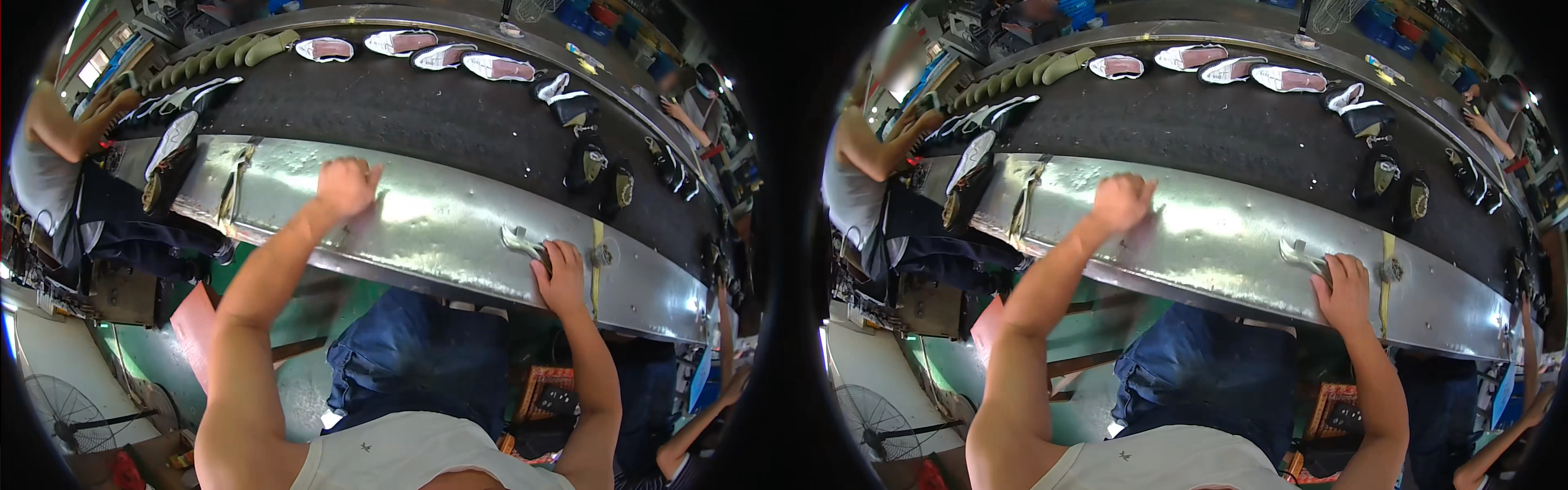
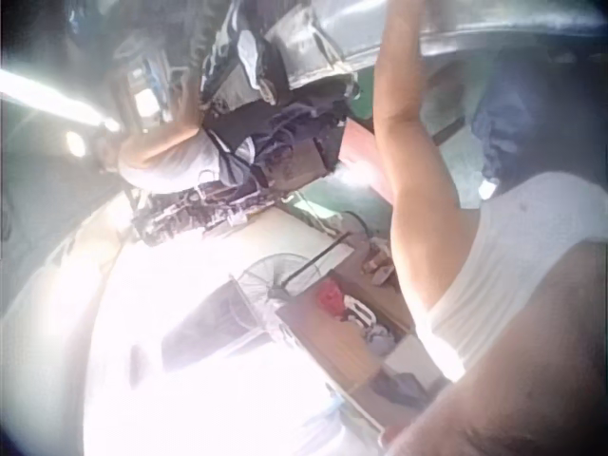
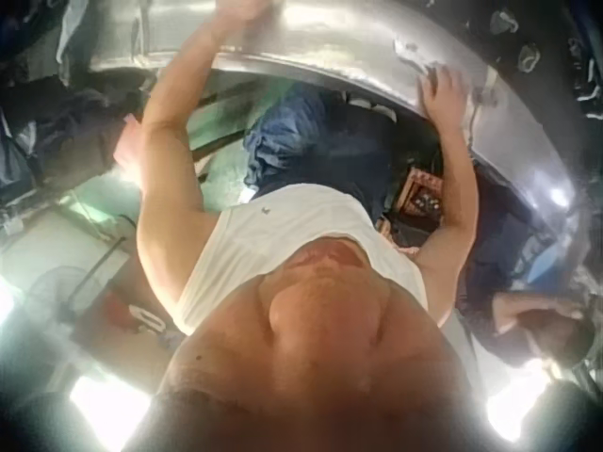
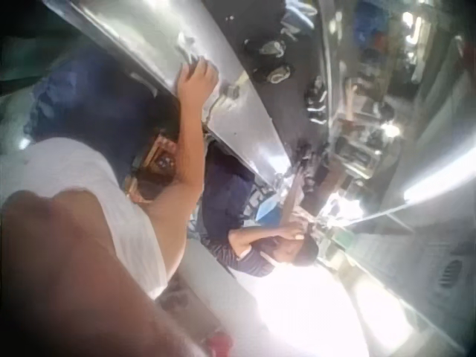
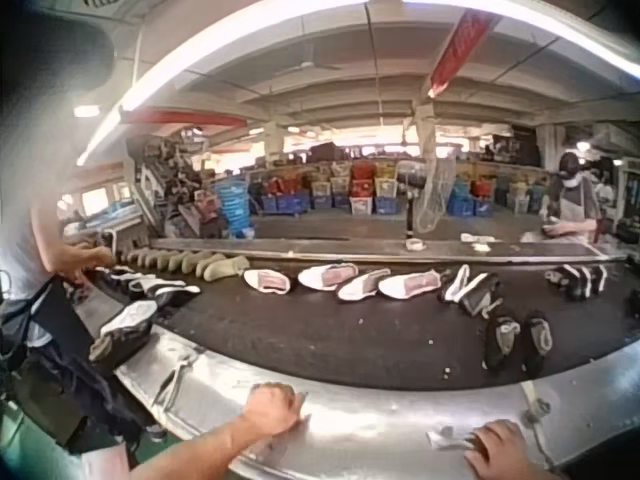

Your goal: Securing shoe uppers to soles using hand tools on an assembly line.

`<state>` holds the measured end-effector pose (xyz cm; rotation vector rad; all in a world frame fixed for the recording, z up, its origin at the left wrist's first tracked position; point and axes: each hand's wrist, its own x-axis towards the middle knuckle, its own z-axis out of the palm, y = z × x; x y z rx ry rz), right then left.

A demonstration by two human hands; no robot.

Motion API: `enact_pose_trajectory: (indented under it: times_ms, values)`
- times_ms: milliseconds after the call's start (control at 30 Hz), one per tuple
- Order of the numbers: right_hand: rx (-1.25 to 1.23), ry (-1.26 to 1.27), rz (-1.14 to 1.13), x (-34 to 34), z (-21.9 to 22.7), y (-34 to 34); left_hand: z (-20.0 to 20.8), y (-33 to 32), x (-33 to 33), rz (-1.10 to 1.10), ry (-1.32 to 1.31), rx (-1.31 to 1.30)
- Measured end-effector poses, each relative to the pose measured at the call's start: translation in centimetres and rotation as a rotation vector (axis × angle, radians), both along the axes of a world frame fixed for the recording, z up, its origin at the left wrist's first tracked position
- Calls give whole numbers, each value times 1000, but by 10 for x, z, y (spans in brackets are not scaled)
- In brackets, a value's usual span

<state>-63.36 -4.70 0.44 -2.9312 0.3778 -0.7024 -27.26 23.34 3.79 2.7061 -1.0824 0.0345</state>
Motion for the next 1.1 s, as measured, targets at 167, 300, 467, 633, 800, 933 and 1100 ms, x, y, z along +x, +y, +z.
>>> enact_pose_trajectory:
  times_ms: [167, 300, 467, 633, 800, 933, 1100]
  values:
    - [29, 53, -7, 13, 6, 6, -22, -76, 155, 104, 14, -234]
    - [73, 93, 15, 20, 11, -5, -38, -170, 265, 210, -19, -213]
    - [179, 178, 14, 26, 11, -14, -79, -264, 389, 224, -340, -252]
    - [236, 193, 129, 24, 6, -22, -60, -274, 521, 258, -582, -40]
    - [192, 271, 33, 27, 7, -16, -69, -324, 454, 424, -206, -75]
    - [218, 261, 61, 35, 5, -18, -44, -300, 431, 460, 172, -1]
    - [195, 250, 44, 44, 9, -16, -46, -281, 402, 669, 69, -81]
